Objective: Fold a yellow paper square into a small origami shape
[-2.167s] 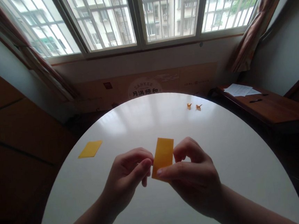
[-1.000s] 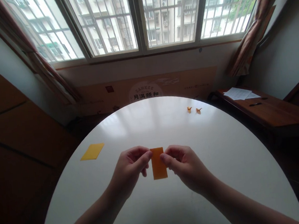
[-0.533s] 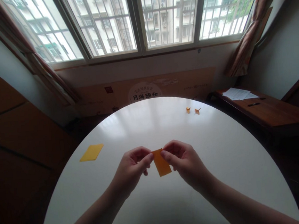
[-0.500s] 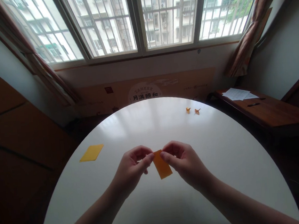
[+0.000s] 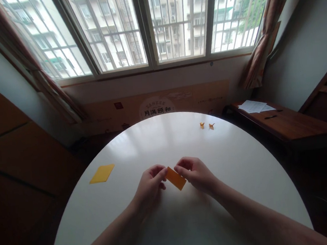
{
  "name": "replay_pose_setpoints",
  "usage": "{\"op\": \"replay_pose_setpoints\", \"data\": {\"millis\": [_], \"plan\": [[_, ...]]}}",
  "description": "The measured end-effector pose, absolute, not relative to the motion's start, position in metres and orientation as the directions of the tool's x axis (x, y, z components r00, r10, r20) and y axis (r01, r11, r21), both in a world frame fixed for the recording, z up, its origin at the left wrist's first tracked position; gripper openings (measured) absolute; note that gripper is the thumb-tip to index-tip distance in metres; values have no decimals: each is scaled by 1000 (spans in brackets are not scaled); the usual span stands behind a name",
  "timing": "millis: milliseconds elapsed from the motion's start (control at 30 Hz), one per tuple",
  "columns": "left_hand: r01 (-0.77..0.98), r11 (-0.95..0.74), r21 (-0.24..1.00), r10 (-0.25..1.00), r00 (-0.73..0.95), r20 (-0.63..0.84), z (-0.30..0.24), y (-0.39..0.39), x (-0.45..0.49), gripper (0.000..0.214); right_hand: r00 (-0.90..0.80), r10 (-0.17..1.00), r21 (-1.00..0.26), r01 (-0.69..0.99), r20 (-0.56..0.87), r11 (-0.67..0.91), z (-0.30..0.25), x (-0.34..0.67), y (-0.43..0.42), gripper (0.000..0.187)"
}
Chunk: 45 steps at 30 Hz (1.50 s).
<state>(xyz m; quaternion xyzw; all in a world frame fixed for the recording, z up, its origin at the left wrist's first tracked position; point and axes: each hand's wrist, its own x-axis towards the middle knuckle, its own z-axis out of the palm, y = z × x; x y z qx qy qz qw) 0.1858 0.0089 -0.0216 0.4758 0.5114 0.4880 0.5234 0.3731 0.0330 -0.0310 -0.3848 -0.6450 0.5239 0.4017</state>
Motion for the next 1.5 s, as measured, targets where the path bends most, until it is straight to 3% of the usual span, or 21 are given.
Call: {"op": "replay_pose_setpoints", "data": {"millis": [167,533,833,1500], "plan": [[-33,37,999,998,-54,-38,-25,14,182,33,-357,933,-993,78,52,86,-41,376,45,39],[70,-81,994,993,-77,87,-37,31,174,37,-347,924,-971,112,163,213,-46,366,51,20],[173,-110,979,994,33,106,-31,34,173,36,-386,909,-966,135,155,222,-46,368,58,8],[313,-129,941,988,125,94,-22,35,172,35,-434,898,-950,248,68,191,-42,373,65,10]]}}
